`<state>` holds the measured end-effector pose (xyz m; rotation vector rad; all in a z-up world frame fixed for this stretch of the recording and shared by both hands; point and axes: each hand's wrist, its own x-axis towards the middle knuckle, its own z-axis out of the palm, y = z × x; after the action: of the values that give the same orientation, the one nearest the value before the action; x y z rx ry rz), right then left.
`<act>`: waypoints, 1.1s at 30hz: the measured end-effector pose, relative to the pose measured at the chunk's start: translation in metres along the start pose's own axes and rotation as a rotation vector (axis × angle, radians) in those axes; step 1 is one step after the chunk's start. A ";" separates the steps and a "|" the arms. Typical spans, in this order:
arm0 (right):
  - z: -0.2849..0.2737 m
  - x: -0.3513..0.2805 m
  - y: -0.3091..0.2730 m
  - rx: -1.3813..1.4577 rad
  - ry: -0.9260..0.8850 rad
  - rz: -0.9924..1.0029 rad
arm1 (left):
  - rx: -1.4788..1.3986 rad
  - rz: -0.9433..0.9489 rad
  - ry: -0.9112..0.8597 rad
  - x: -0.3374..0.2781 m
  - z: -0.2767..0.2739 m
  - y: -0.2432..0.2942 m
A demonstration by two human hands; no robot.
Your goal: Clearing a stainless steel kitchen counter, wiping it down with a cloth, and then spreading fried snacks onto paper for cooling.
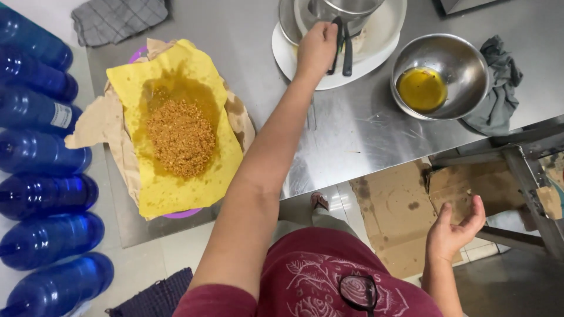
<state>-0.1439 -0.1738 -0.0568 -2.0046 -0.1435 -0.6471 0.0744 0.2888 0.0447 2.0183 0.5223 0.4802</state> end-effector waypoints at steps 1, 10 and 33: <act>0.000 0.002 0.001 0.002 -0.007 0.002 | 0.003 -0.006 0.003 0.003 -0.003 -0.011; 0.033 0.027 0.011 0.082 -0.069 0.069 | 0.013 -0.056 -0.049 0.010 -0.018 -0.033; 0.048 0.026 0.012 0.185 -0.128 0.184 | -0.094 -0.248 -0.174 0.040 -0.044 0.024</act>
<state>-0.0989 -0.1434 -0.0718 -1.8540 -0.0905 -0.3746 0.0881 0.3316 0.0907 1.8533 0.6206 0.1730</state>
